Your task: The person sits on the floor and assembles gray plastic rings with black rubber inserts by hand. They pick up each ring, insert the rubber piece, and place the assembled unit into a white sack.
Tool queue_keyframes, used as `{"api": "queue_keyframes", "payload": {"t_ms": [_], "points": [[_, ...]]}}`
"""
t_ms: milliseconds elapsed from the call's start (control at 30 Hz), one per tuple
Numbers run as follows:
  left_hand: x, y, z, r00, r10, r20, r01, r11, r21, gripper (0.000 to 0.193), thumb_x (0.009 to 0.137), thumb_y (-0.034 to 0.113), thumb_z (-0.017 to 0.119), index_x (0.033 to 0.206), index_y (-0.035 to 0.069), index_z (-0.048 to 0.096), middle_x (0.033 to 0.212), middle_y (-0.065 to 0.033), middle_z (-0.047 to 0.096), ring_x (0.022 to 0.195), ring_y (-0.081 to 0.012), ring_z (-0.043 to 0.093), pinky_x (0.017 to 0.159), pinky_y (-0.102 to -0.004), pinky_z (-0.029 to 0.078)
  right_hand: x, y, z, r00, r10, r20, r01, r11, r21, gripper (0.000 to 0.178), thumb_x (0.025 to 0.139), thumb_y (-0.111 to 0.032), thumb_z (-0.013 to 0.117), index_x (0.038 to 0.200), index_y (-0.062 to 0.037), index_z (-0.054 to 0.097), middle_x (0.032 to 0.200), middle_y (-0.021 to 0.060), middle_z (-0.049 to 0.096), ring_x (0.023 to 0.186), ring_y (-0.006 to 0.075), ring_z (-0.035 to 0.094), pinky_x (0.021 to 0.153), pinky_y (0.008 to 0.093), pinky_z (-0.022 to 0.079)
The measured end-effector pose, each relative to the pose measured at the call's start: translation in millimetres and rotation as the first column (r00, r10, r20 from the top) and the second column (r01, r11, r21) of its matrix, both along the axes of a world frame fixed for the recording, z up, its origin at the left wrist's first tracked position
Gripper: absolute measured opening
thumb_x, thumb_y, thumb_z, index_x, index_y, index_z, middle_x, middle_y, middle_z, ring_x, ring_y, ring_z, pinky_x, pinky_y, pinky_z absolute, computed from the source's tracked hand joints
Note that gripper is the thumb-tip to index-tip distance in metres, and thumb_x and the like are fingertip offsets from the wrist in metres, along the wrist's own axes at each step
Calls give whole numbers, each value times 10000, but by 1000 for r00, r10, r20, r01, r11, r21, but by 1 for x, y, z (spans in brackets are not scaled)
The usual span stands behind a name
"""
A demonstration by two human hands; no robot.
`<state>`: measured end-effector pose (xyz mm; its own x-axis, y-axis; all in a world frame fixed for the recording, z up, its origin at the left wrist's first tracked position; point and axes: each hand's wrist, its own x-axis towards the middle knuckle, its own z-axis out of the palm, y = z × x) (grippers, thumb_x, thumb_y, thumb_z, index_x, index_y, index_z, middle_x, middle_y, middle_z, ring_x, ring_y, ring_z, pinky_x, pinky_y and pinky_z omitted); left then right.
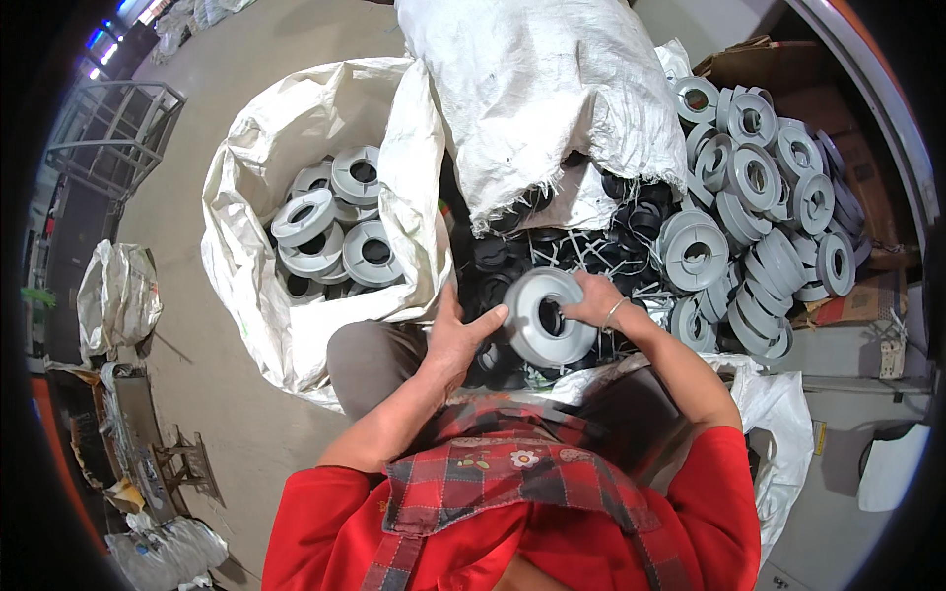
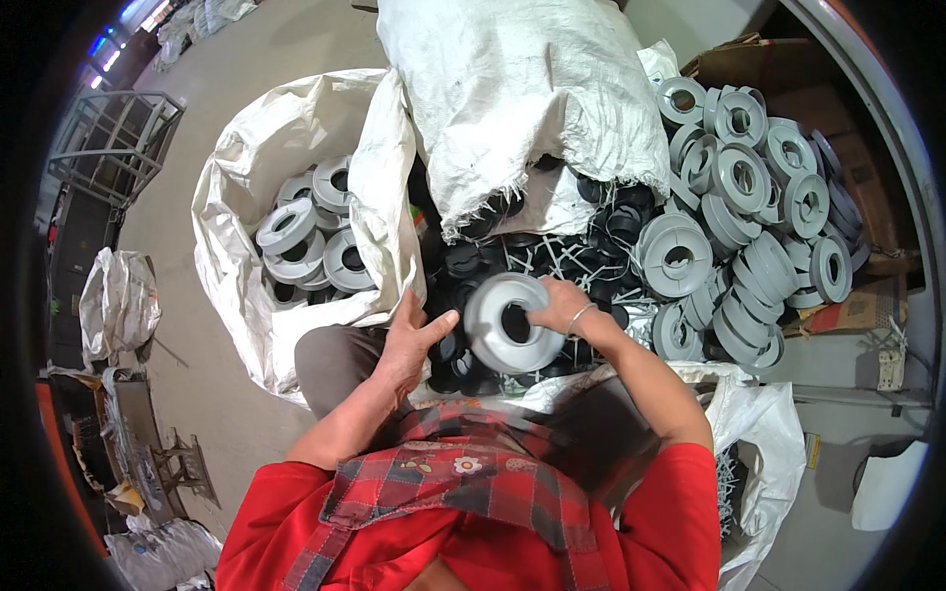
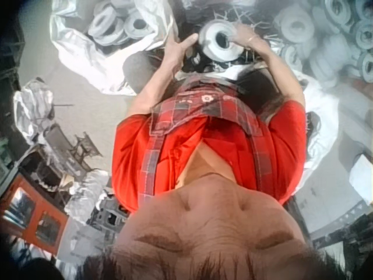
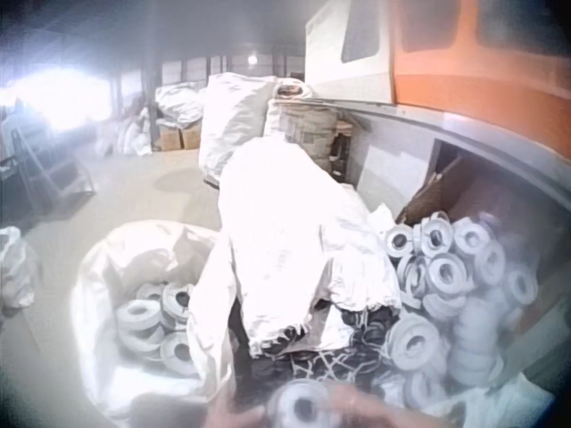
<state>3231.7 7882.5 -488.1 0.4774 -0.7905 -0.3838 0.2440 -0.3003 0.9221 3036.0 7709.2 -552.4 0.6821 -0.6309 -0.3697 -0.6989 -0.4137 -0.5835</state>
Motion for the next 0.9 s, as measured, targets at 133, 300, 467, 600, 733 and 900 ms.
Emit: {"api": "queue_keyframes", "payload": {"t_ms": [133,300,467,600,733,900], "points": [[11,-4,-8,745,-25,-666,32,999,-3,318,916,171,535,1143,-52,531,988,-128,630,841,-183,628,783,-332,512,54,-11,44,994,-109,15,90,884,458,482,732,-401,722,944,21,626,870,235,647,846,301,643,773,359,501],[16,-12,-5,847,52,-529,-97,994,-57,273,871,174,578,1063,-19,557,924,-92,628,801,-175,616,741,-327,506,85,-127,-90,883,-340,322,433,855,-284,387,810,-252,605,1081,24,587,1052,264,611,979,350,603,844,381,485],[21,-11,-15,917,87,-389,-94,996,-1,349,859,188,620,1134,0,516,947,-97,618,849,-185,581,766,-379,489,104,-136,-123,955,-46,292,177,880,-442,324,713,-172,543,969,11,620,1059,188,621,1009,373,541,970,376,395],[17,-6,-14,921,136,-364,-141,990,13,330,876,181,620,1133,-1,525,959,-80,629,900,-176,585,788,-364,486,88,-65,-51,965,-219,146,257,903,-344,285,723,-198,653,868,41,597,820,210,628,771,392,595,679,418,487],[6,-13,-6,896,34,-443,-49,999,-23,333,911,177,565,1183,-4,505,1052,-81,614,981,-191,589,836,-372,489,32,-18,15,928,-230,295,251,967,-36,285,700,-195,745,815,31,618,594,73,548,568,152,555,537,310,438],[-6,-9,-9,789,-166,-592,65,980,-188,342,933,197,533,1204,-8,491,1139,-97,586,1003,-201,587,901,-394,469,26,32,68,881,-348,322,272,927,258,271,746,-183,716,896,31,645,692,74,575,599,129,533,547,270,428]]}}
